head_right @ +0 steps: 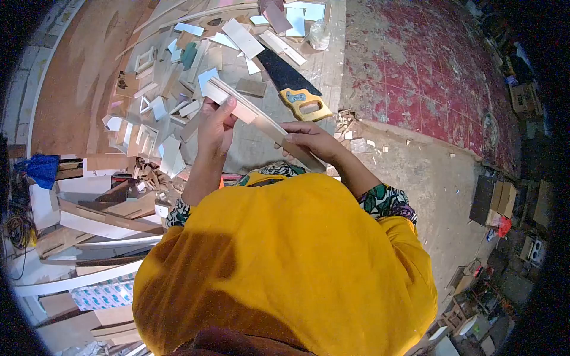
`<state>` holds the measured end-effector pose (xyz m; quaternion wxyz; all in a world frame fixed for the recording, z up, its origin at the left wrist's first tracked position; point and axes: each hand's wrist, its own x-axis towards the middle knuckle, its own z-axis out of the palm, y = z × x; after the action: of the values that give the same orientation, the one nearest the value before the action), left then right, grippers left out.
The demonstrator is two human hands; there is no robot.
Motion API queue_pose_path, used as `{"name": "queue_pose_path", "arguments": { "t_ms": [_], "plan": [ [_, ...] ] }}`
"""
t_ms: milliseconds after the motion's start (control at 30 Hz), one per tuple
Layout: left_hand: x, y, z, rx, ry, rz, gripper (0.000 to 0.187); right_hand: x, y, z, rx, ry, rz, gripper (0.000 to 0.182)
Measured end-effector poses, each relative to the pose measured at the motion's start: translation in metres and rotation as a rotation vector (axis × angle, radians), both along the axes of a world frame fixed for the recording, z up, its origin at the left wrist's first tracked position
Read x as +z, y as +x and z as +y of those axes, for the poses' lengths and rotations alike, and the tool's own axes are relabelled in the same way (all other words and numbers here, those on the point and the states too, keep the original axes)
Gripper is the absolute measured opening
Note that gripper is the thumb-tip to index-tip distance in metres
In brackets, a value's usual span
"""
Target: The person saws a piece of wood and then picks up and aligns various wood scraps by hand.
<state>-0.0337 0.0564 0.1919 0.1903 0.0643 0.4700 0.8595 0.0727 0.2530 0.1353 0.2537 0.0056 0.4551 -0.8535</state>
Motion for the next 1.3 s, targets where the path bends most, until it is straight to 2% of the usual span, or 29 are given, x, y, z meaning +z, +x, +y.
{"name": "queue_pose_path", "arguments": {
  "t_ms": [33,100,167,267,367,600,667,733,767,833,900,967,1000,1067,1200,1267,1300],
  "plan": [
    [0.002,0.004,0.004,0.047,-0.053,0.048,0.033,0.000,-0.002,0.001,0.000,-0.002,0.002,0.045],
    [0.007,0.012,0.010,0.089,-0.108,0.099,0.035,0.004,-0.006,-0.003,-0.092,0.450,0.354,0.047],
    [0.014,0.021,0.016,0.007,-0.280,0.329,0.037,0.027,-0.010,-0.010,-0.120,0.397,0.372,0.051],
    [0.021,0.034,0.027,-0.031,-0.294,0.397,0.035,0.021,-0.018,-0.017,-0.368,0.536,0.792,0.052],
    [0.023,0.040,0.033,-0.038,-0.306,0.449,0.032,0.032,-0.019,-0.020,-0.342,0.477,0.689,0.042],
    [0.022,0.038,0.030,-0.018,-0.583,0.755,0.038,0.029,-0.015,-0.017,-0.235,0.379,0.739,0.028],
    [0.026,0.038,0.032,0.005,-0.625,0.846,0.038,0.019,-0.015,-0.014,-0.109,0.171,0.599,0.027],
    [0.033,0.039,0.035,-0.225,-0.254,0.600,0.045,0.027,-0.013,-0.009,-0.005,0.152,0.556,0.030],
    [0.033,0.037,0.034,-0.221,-0.251,0.600,0.045,0.030,-0.012,-0.006,0.091,0.132,0.510,0.032],
    [0.034,0.032,0.031,-0.491,-0.095,0.441,0.061,0.023,-0.011,-0.001,0.133,0.128,0.462,0.036],
    [0.036,0.036,0.029,-0.491,-0.056,0.401,0.068,0.014,-0.013,0.005,0.174,0.124,0.413,0.039],
    [0.038,0.034,0.022,-0.610,-0.266,0.433,0.053,0.006,-0.015,0.011,0.272,0.008,0.370,0.043],
    [0.035,0.035,0.023,-0.608,-0.263,0.431,0.053,0.006,-0.013,0.011,0.275,0.010,0.367,0.043],
    [0.026,0.035,0.023,-0.569,-0.200,0.443,0.037,0.008,-0.011,0.011,0.184,-0.094,0.225,0.044],
    [0.020,0.035,0.023,-0.480,-0.190,0.335,0.034,-0.001,-0.018,0.017,0.277,-0.085,0.206,0.047],
    [0.017,0.034,0.024,-0.379,-0.194,0.295,0.029,0.008,-0.014,0.011,0.030,-0.041,0.255,0.048],
    [0.017,0.034,0.026,-0.370,-0.198,0.296,0.029,0.010,-0.014,0.007,0.040,-0.044,0.257,0.048]
  ]
}}
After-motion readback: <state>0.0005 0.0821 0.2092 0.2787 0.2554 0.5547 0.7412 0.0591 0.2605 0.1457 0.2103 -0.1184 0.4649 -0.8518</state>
